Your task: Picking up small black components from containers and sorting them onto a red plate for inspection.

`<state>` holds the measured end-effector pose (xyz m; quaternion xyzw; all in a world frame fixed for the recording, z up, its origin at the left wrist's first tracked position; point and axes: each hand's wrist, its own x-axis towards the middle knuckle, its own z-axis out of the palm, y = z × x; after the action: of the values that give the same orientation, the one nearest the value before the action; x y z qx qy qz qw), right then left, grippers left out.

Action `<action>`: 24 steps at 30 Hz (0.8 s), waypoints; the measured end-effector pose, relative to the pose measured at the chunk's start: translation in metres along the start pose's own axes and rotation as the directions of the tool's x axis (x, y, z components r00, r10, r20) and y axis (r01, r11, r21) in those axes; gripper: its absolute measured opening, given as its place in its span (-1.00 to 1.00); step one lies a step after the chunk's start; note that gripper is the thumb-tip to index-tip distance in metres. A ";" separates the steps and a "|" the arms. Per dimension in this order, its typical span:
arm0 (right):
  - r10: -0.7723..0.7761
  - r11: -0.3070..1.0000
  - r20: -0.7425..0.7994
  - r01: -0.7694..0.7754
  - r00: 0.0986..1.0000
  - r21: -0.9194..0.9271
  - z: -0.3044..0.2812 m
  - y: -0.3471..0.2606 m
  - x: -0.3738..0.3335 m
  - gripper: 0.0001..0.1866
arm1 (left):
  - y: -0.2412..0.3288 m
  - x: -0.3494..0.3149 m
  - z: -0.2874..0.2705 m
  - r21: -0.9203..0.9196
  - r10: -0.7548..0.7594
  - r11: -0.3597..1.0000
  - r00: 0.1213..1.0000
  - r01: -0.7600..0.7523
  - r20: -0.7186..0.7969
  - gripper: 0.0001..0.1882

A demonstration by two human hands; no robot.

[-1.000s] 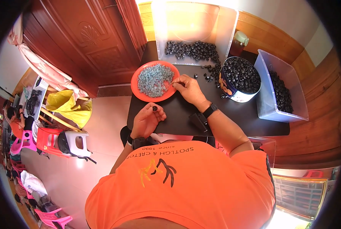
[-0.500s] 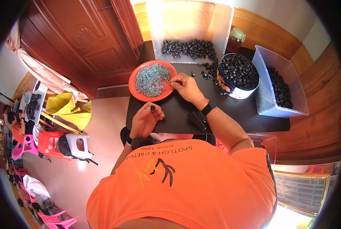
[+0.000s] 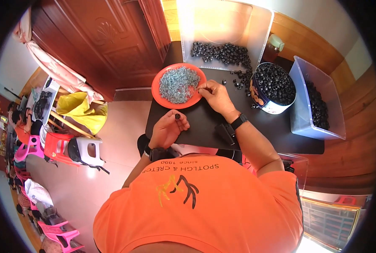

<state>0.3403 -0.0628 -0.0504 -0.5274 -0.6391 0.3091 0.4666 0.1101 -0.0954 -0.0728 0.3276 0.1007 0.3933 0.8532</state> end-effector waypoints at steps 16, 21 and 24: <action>-0.035 0.989 -0.017 0.037 0.999 0.146 0.001 0.007 -0.002 -0.91 | -0.007 -0.004 -0.002 -0.002 0.048 0.999 0.998 -0.048 -0.045 -0.81; -0.035 0.988 0.014 0.032 0.999 0.149 -0.004 0.007 -0.004 -0.89 | -0.011 0.000 -0.001 -0.049 0.046 0.998 0.996 -0.050 -0.076 -0.81; -0.008 0.988 0.038 0.002 0.999 0.153 -0.004 0.004 -0.002 -0.90 | -0.010 0.001 -0.004 -0.035 -0.011 0.999 1.000 0.011 -0.010 -0.82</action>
<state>0.3454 -0.0642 -0.0529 -0.4824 -0.6238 0.3660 0.4942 0.1154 -0.0978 -0.0822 0.3100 0.0998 0.3920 0.8604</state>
